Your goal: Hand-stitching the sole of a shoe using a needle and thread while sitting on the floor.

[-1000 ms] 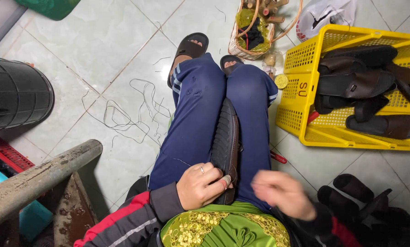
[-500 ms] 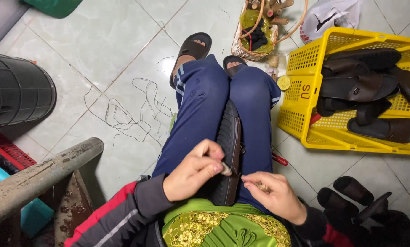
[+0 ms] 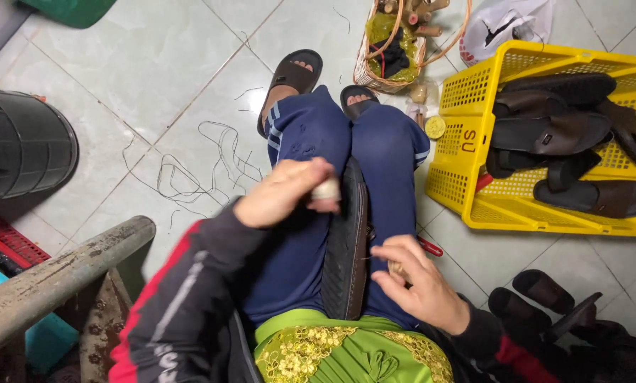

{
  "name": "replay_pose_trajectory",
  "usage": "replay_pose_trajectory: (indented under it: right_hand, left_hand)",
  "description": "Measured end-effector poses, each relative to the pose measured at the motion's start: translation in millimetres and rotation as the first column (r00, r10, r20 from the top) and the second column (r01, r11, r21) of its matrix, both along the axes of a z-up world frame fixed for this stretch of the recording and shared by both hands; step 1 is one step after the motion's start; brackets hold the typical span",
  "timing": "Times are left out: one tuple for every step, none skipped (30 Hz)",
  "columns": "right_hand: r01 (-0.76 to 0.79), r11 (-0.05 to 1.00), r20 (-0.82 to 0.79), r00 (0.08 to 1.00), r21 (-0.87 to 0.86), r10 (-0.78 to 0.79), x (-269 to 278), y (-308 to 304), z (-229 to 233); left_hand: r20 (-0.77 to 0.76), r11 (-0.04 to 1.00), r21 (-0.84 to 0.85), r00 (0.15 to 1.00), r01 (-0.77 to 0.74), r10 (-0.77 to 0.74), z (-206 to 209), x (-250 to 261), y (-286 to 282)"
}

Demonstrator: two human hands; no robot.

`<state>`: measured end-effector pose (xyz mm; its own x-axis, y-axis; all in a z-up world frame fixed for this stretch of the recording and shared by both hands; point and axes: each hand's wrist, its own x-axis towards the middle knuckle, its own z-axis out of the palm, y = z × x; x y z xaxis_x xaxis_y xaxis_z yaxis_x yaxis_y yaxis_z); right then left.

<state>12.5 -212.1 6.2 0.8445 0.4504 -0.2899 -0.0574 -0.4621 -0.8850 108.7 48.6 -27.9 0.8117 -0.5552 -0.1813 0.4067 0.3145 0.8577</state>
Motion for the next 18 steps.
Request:
replay_pose_trajectory:
  right_hand:
    - [-0.047, 0.998, 0.116, 0.992, -0.03, 0.05, -3.5, -5.1, -1.9]
    - [-0.09, 0.994, 0.228, 0.968, -0.065, 0.102, -7.1, -10.2, -3.9]
    - [-0.085, 0.994, 0.234, 0.967, -0.066, 0.098, -2.7, -8.4, 1.5]
    - [-0.13, 0.98, 0.317, 0.933, -0.151, 0.172, 1.6, -6.2, 7.1]
    - [-0.17, 0.956, 0.388, 0.886, -0.239, 0.254, 6.2, -4.7, 12.9]
    - [-0.169, 0.956, 0.392, 0.884, -0.24, 0.255, 5.6, -4.3, 12.8]
    - [-0.173, 0.947, 0.413, 0.868, -0.27, 0.276, 5.8, -2.8, 12.5]
    - [-0.175, 0.938, 0.434, 0.851, -0.299, 0.297, 6.2, -0.7, 11.9]
    - [-0.182, 0.936, 0.432, 0.849, -0.3, 0.304, 6.4, 0.0, 12.8]
    - [-0.177, 0.929, 0.431, 0.847, -0.324, 0.312, 6.7, 0.7, 13.5]
    - [-0.17, 0.922, 0.432, 0.844, -0.348, 0.319, 7.0, 1.7, 14.2]
    - [-0.176, 0.92, 0.431, 0.842, -0.349, 0.325, 7.8, 2.4, 15.7]
    - [-0.172, 0.918, 0.431, 0.842, -0.357, 0.325, 8.4, 3.2, 17.1]
    - [-0.168, 0.916, 0.43, 0.842, -0.365, 0.326, 9.3, 3.6, 18.5]
    - [-0.168, 0.915, 0.429, 0.842, -0.366, 0.326, 10.4, 3.4, 19.4]
    - [-0.187, 0.918, 0.414, 0.848, -0.349, 0.33, 12.0, 2.9, 20.1]
    - [-0.202, 0.922, 0.399, 0.855, -0.331, 0.331, 13.3, 2.4, 20.9]
    - [-0.199, 0.922, 0.398, 0.857, -0.333, 0.328, 13.2, 2.0, 20.9]
  left_hand:
    - [0.079, 0.994, 0.112, 0.997, 0.0, -0.009, 8.5, 0.5, 14.7]
    - [0.156, 0.975, 0.222, 0.987, -0.009, -0.026, 17.0, 1.1, 29.4]
    - [0.162, 0.975, 0.221, 0.986, -0.006, -0.031, 17.5, -7.0, 31.3]
    - [0.502, 0.678, 0.653, 0.863, -0.338, -0.052, 18.0, -15.0, 33.6]
    - [0.707, 0.169, 0.704, 0.656, -0.69, -0.265, 18.4, -24.2, 35.7]
    - [0.71, 0.169, 0.7, 0.653, -0.693, -0.264, 25.9, -31.8, 27.5]
    - [0.72, 0.394, 0.674, 0.675, -0.625, -0.162, 33.3, -39.7, 20.7]
    - [0.706, 0.6, 0.592, 0.705, -0.539, -0.064, 40.3, -47.5, 14.5]
    - [0.706, 0.597, 0.591, 0.706, -0.542, -0.058, 43.2, -57.0, 6.3]
    - [0.649, 0.707, 0.569, 0.758, -0.419, -0.074, 45.8, -66.4, -2.0]
    - [0.591, 0.801, 0.525, 0.8, -0.287, -0.101, 48.5, -75.3, -10.1]
    - [0.592, 0.8, 0.524, 0.801, -0.292, -0.095, 42.4, -79.8, -14.0]
    - [0.568, 0.822, 0.512, 0.816, -0.251, -0.105, 36.6, -83.8, -17.7]
    - [0.545, 0.842, 0.498, 0.83, -0.209, -0.116, 30.7, -87.4, -22.1]
    - [0.545, 0.842, 0.497, 0.831, -0.209, -0.116, 27.7, -88.1, -22.3]
    - [0.543, 0.841, 0.497, 0.833, -0.213, -0.11, 24.5, -88.4, -23.0]
    - [0.541, 0.841, 0.497, 0.834, -0.215, -0.106, 21.3, -88.2, -23.6]
    - [0.541, 0.842, 0.496, 0.834, -0.212, -0.108, 21.6, -86.8, -23.6]
